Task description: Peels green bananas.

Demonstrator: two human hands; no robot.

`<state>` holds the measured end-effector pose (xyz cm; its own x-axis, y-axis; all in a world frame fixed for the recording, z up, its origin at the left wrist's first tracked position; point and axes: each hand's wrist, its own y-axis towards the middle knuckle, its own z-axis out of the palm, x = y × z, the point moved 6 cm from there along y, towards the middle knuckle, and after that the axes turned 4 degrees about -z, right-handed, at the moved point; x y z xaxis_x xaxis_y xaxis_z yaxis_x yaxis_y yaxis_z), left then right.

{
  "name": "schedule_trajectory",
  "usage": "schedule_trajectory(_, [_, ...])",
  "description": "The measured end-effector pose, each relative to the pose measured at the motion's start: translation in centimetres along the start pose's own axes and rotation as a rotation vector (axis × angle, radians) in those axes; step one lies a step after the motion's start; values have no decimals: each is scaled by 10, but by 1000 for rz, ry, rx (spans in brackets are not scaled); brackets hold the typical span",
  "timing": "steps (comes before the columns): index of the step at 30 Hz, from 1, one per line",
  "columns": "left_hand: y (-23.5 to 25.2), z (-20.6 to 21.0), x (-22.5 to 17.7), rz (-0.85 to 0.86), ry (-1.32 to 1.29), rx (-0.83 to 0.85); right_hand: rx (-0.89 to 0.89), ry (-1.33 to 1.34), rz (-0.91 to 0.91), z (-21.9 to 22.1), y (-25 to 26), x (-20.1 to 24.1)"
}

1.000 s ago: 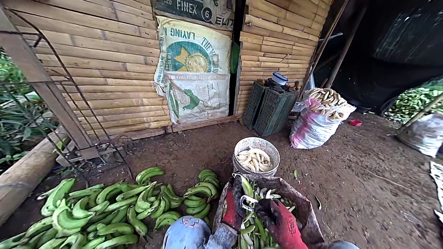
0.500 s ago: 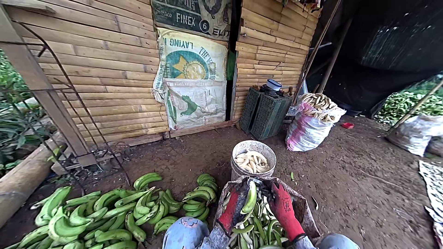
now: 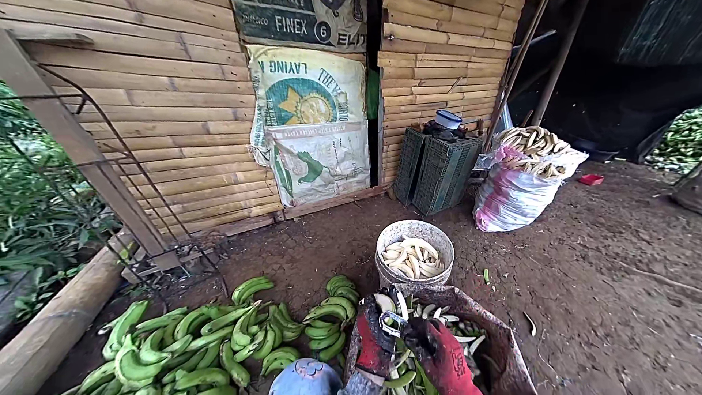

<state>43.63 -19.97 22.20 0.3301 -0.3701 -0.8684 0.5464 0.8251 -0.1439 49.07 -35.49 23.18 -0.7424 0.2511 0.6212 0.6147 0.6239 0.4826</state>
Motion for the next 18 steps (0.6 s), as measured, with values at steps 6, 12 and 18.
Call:
schedule_trajectory(6, [1, 20, 1, -20, -283, 311, -48, -46, 60, -18, 25, -5])
schedule_trajectory(12, [-1, 18, -19, 109, 553, 82, -66, -158, -20, -13, 19, -8])
schedule_trajectory(18, [-30, 23, -18, 75, 882, 213, 52, -119, 138, -17, 29, -23])
